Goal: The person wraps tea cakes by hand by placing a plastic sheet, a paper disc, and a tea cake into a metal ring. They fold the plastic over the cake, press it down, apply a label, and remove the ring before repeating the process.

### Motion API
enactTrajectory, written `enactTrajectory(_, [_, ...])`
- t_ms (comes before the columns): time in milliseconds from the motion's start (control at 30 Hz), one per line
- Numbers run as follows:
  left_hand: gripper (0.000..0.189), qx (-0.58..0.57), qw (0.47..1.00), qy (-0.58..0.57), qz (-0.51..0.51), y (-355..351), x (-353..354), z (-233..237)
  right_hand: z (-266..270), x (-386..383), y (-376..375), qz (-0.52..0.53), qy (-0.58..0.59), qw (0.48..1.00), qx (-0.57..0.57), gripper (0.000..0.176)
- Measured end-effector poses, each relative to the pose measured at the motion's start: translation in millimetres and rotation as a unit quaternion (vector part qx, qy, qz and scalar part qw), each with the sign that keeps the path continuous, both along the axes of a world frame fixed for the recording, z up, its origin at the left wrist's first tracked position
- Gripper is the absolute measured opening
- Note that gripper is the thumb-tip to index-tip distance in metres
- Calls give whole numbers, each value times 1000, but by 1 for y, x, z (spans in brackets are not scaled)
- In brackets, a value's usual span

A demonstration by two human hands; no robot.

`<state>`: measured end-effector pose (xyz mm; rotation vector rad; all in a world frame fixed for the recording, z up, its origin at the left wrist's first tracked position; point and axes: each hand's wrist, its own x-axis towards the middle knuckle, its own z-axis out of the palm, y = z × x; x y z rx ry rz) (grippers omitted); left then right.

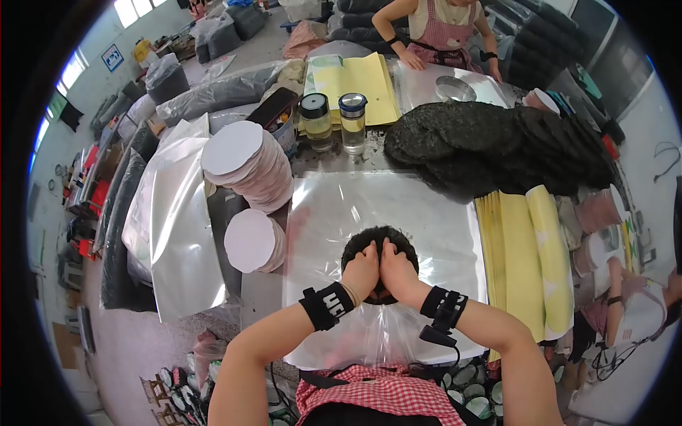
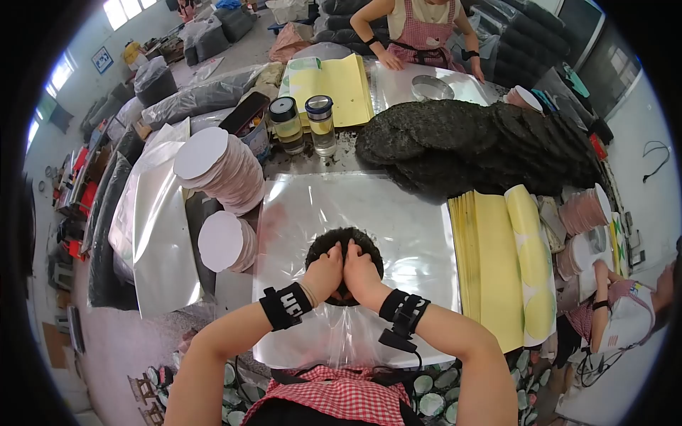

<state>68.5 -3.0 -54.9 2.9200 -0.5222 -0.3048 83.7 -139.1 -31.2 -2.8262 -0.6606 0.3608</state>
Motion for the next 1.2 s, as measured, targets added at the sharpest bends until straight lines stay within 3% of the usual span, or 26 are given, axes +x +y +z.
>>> enactTrajectory(33, [120,-9,1000,27,12,0,1,-4,-1,1,1,-40,70,996,26,68])
enactTrajectory(67, [116,9,997,36,-66,9,7,-9,-8,4,-1,-40,71,996,26,68])
enactTrajectory(133, [115,13,998,27,-61,9,12,-8,-25,9,-7,56,-8,998,28,53])
enactTrajectory(167, [113,16,998,22,-54,8,7,-9,-33,11,-1,-79,58,990,100,37])
enactTrajectory(233, [106,2,999,-9,-53,9,1,10,-27,9,-4,-76,59,992,84,45])
enactTrajectory(267, [101,-7,998,-17,-54,10,-4,10,-47,6,-11,-17,-65,991,114,29])
enactTrajectory(300, [97,-12,998,-29,-56,11,-6,13,-32,3,-14,58,-111,991,35,34])
enactTrajectory(367, [84,-61,993,-52,-82,12,-41,43,-40,5,-12,50,-111,992,15,68])
enactTrajectory(400, [80,-139,983,-79,-90,18,-71,59,-34,1,-14,40,-114,992,22,68])
enactTrajectory(433, [76,-217,966,-107,-95,27,-102,73,-21,0,-16,83,-108,991,-18,86])
enactTrajectory(467, [67,-197,969,-120,-88,31,-138,81,-14,1,-16,129,-100,985,-59,104])
enactTrajectory(533, [59,-178,974,-124,-72,48,-170,79,-16,3,-14,116,-97,986,-64,116])
enactTrajectory(567, [49,-86,977,-170,-93,61,-178,70,-19,2,-13,108,-93,987,-73,127])
enactTrajectory(633, [39,10,970,-214,-114,69,-194,72,-16,4,-12,127,-95,985,-73,124])
enactTrajectory(700, [25,-264,920,-267,-110,63,-230,82,-13,-2,-14,105,-102,988,-49,112])
enactTrajectory(733, [27,-278,862,-288,-311,67,-234,76,-14,-2,-14,99,-106,988,-47,119])
enactTrajectory(767, [42,-220,871,-200,-391,61,-227,65,-15,-1,-13,90,-91,991,-46,127])
enactTrajectory(800, [56,-218,948,-107,-206,65,-218,18,-14,-2,-12,84,-88,991,-50,128])
enactTrajectory(833, [69,-206,978,-8,-13,70,-207,-20,-14,-3,-11,75,-83,992,-53,129])
enactTrajectory(900, [85,-236,940,-230,94,61,-143,6,-13,-2,-11,63,-96,993,-30,126])
enactTrajectory(967, [97,-262,933,-244,-33,29,-94,12,1,-13,-11,34,-63,997,33,102])
enactTrajectory(1000, [97,-199,956,-214,-35,10,-95,11,-10,-15,-21,27,-79,991,101,76])
enactTrajectory(1067, [102,-103,973,-203,-33,-5,-82,8,26,-43,-51,-38,-214,915,339,39])
enactTrajectory(1133, [102,-145,973,-176,-24,-1,-85,11,33,-83,-113,-197,-357,879,248,65])
enactTrajectory(1167, [103,-185,972,-146,-14,-1,-83,12,8,-103,-141,-300,-321,870,222,74])
enactTrajectory(1200, [100,-183,969,-167,-16,-2,-82,10,-56,-116,-179,-378,-122,862,316,65])
